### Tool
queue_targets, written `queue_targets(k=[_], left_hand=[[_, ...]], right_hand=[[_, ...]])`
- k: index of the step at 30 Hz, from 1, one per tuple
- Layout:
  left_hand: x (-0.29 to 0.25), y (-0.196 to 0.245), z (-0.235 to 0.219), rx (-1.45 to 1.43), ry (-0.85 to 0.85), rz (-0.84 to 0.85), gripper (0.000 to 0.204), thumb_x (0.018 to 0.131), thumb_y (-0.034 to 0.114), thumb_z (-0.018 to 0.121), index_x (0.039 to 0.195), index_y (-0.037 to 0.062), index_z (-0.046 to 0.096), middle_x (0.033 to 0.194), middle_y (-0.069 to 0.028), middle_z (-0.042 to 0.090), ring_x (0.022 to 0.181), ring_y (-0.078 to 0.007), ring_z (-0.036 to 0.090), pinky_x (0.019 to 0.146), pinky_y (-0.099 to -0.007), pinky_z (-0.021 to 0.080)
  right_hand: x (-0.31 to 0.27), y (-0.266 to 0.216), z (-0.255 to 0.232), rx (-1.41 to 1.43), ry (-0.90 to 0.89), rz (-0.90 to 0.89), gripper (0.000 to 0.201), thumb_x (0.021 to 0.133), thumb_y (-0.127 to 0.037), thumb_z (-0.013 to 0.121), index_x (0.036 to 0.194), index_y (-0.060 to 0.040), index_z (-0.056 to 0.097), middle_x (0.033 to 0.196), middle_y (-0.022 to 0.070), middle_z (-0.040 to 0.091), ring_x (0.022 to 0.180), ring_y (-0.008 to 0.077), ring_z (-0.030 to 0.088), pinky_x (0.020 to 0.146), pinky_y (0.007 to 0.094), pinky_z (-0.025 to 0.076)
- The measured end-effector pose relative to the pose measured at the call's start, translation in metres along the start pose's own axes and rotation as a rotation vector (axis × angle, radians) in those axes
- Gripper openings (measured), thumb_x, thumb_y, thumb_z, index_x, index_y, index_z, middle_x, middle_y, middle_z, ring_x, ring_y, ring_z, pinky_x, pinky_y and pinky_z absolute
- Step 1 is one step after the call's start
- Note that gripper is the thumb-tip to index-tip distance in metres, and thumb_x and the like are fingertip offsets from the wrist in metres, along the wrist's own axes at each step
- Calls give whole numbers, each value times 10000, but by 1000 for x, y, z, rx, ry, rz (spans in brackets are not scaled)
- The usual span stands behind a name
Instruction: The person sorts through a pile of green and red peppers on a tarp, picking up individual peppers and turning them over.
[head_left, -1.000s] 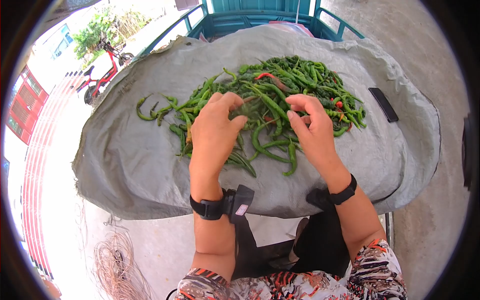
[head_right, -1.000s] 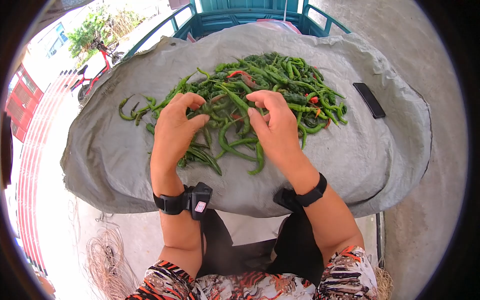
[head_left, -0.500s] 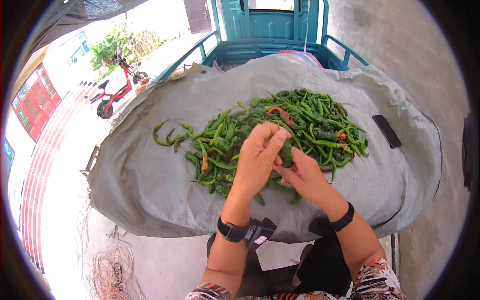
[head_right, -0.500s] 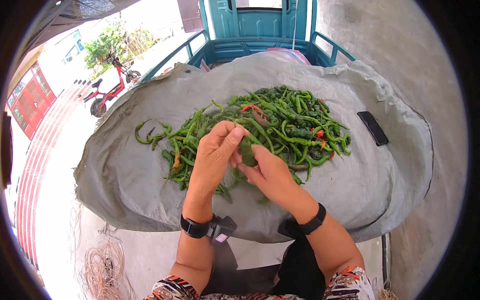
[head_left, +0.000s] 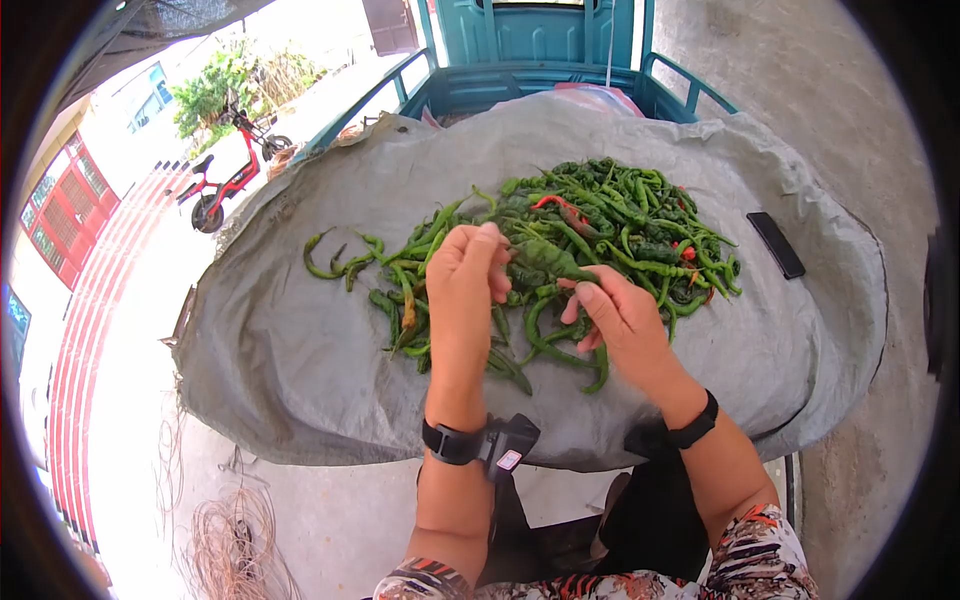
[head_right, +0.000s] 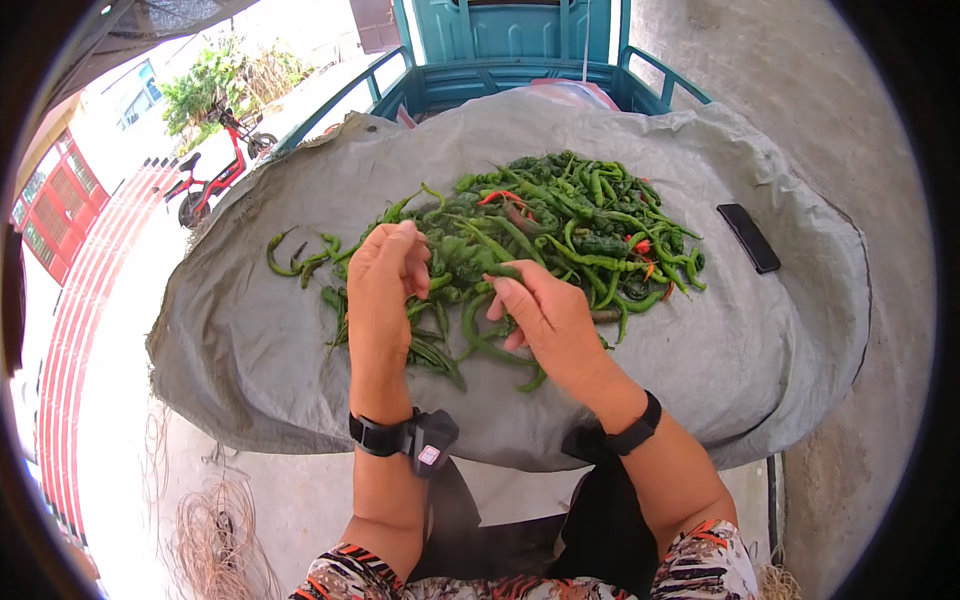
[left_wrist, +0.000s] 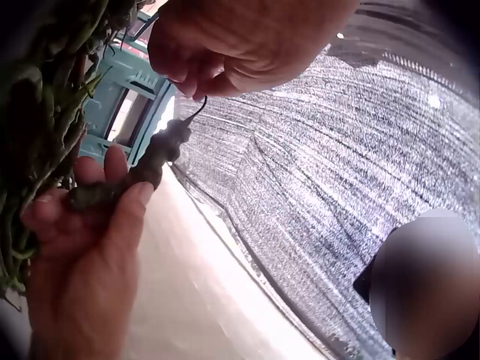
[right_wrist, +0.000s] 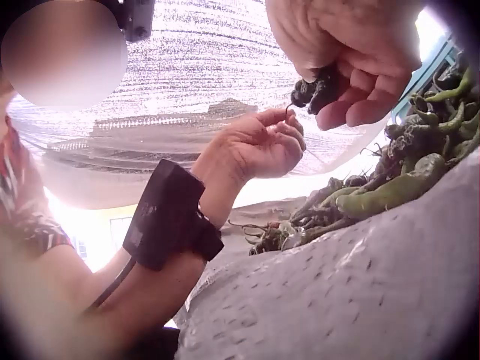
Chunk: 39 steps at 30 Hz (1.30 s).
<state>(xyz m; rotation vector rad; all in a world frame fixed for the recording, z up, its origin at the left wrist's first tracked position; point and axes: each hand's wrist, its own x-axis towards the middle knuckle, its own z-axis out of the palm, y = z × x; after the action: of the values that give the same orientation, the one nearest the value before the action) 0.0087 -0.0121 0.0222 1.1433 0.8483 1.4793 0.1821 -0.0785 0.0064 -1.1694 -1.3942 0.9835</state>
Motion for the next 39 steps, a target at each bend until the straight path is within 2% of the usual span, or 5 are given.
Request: queue_targets(k=[5, 9, 16, 32, 39], left_hand=[[7, -4, -7, 149, 74, 13, 194, 939, 238, 600, 895, 50, 599, 751, -11, 586, 548, -58, 477, 510, -226, 370], [6, -29, -1, 561, -201, 185, 169, 886, 143, 636, 978, 1, 638, 782, -26, 597, 616, -98, 552, 569, -246, 449], [-5, -57, 12, 1013, -363, 325, 277, 802, 122, 689, 1075, 86, 653, 958, -122, 576, 887, -318, 610, 758, -400, 492], [-1, -25, 11, 456, -405, 114, 205, 844, 117, 690, 1022, 19, 662, 809, -23, 592, 681, -96, 527, 611, -257, 440], [-4, -18, 11, 574, -480, 118, 199, 839, 118, 689, 987, -4, 636, 782, -7, 570, 680, -75, 506, 607, -245, 428]], right_hand=[[2, -3, -10, 2, 213, 13, 346, 1003, -301, 542, 1129, 12, 616, 806, 15, 602, 626, 51, 525, 516, 202, 438], [14, 8, -28, -121, 304, 5, 358, 961, -299, 624, 1139, 11, 630, 877, -1, 545, 628, 45, 468, 514, 227, 404], [11, 4, -21, 27, 301, -37, 291, 945, -154, 611, 1198, -13, 582, 1004, 35, 610, 603, 67, 555, 532, 230, 454], [5, 5, -7, -11, 213, -23, 441, 906, -182, 680, 1287, -33, 517, 1122, 99, 579, 637, 78, 574, 563, 227, 482], [10, 10, -21, 96, 129, 38, 332, 920, -185, 670, 1188, -43, 536, 847, 17, 580, 636, 65, 570, 532, 216, 466]])
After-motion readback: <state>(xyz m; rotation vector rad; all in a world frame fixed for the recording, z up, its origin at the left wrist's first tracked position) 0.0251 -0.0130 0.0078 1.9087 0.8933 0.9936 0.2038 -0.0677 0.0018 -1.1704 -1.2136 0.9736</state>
